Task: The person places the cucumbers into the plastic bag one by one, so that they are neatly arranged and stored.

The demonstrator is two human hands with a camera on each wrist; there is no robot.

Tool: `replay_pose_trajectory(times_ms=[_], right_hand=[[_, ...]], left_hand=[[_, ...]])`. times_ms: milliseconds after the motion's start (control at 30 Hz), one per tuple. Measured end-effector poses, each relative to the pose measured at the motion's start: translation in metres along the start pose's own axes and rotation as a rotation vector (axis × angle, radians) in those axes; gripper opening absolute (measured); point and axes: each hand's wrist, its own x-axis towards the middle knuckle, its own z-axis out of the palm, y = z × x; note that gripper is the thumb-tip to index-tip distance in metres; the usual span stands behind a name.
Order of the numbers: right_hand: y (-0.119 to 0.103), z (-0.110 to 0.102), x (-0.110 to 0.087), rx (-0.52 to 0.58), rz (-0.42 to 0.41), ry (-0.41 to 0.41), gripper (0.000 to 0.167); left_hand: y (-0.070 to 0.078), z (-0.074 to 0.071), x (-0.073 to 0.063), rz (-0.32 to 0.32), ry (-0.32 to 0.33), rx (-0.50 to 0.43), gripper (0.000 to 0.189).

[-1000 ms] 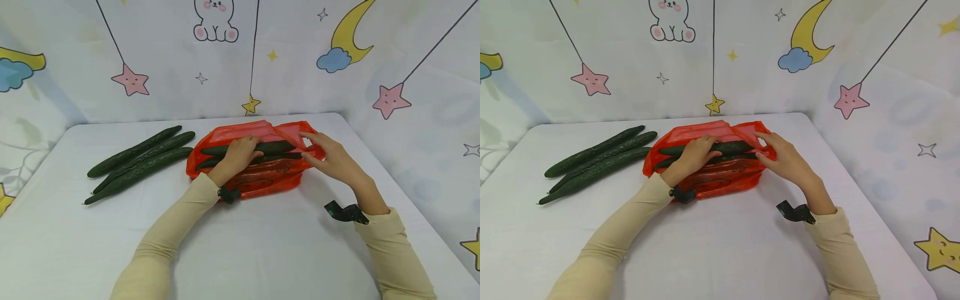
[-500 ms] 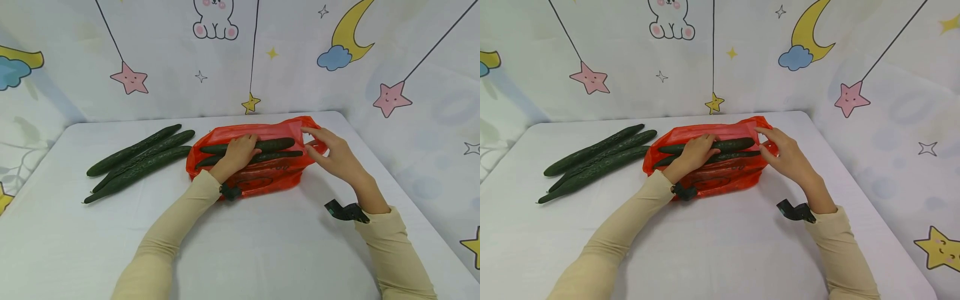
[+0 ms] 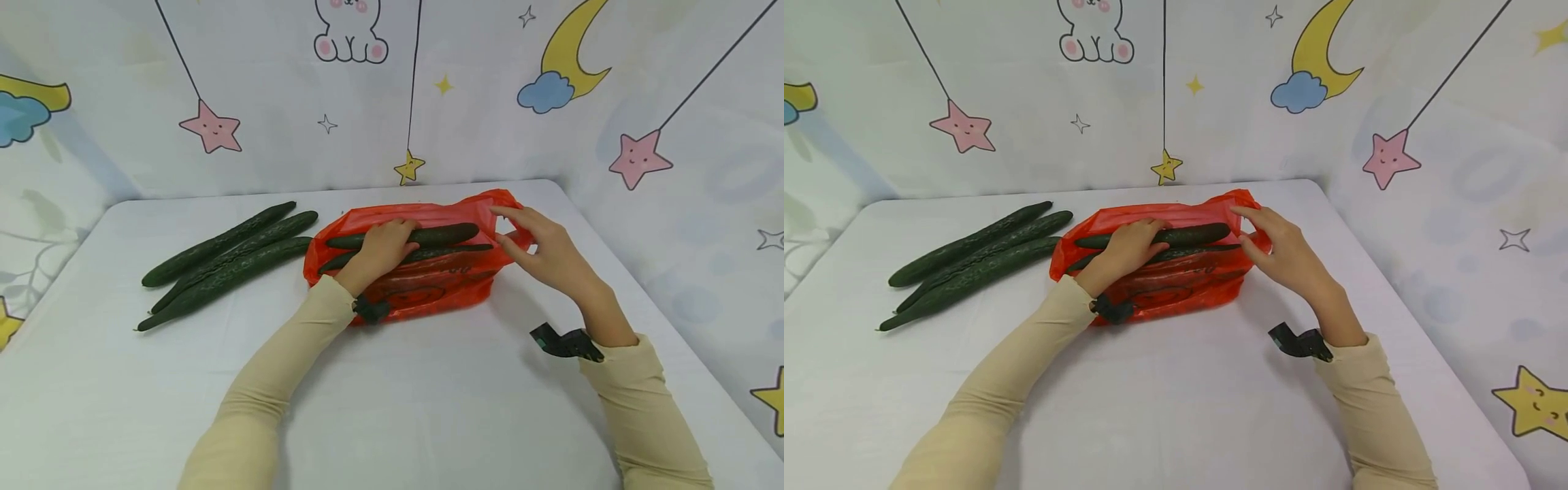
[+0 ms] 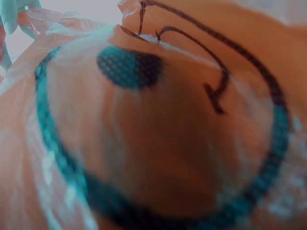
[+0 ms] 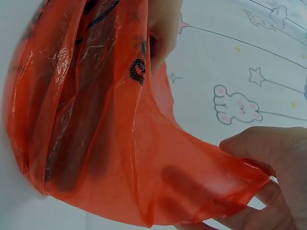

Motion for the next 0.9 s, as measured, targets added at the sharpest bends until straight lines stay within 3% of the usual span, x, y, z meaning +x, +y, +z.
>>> replay_pose_trajectory(times_ms=[433, 900], right_hand=[[0.001, 0.001, 0.001, 0.015, -0.01, -0.02, 0.052], [0.007, 0.01, 0.002, 0.027, -0.046, -0.043, 0.051]], left_hand=[[-0.014, -0.003, -0.014, 0.021, 0.04, 0.019, 0.043], [-0.025, -0.007, -0.041, 0.033, 0.102, 0.022, 0.031]])
